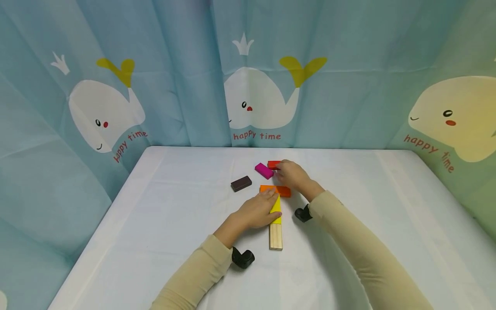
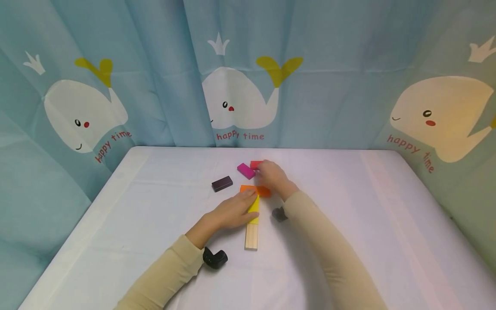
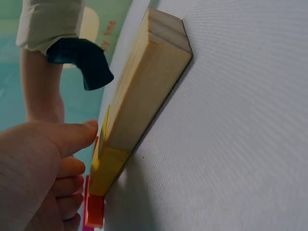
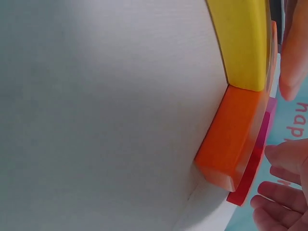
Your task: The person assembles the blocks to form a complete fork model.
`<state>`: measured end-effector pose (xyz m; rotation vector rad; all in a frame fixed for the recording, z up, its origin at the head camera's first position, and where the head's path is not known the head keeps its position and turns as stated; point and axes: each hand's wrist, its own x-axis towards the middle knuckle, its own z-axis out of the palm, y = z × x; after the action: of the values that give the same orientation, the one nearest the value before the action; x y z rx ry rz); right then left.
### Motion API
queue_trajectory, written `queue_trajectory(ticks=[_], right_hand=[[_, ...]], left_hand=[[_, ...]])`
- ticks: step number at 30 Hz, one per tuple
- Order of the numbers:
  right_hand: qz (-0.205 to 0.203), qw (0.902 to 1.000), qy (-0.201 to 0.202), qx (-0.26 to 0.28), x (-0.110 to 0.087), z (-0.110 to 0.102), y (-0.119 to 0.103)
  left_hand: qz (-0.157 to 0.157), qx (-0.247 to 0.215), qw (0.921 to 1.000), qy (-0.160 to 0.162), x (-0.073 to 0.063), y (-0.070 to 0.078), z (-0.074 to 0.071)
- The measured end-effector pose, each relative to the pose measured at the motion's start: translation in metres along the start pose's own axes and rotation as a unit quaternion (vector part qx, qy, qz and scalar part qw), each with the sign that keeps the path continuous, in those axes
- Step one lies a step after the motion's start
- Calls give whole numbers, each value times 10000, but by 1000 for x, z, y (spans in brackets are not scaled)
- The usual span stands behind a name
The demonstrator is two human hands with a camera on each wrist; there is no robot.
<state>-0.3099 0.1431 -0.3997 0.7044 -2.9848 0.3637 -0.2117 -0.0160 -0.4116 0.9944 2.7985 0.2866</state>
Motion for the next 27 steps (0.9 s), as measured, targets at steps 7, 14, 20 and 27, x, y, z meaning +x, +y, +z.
queue_trajectory(ticks=[7, 14, 20, 27], right_hand=[[52, 9999, -117, 0, 8, 6, 0], [-13, 9996, -156, -253, 10, 9, 0], [21, 9991, -216, -361, 8, 6, -3], [41, 9985, -180, -517, 0, -2, -2]], left_hand=[[24, 57, 9999, -80, 2, 2, 1], [-1, 171, 9998, -96, 3, 3, 1], [-41, 382, 9992, -106, 6, 5, 1], [-127, 491, 9985, -194, 7, 6, 1]])
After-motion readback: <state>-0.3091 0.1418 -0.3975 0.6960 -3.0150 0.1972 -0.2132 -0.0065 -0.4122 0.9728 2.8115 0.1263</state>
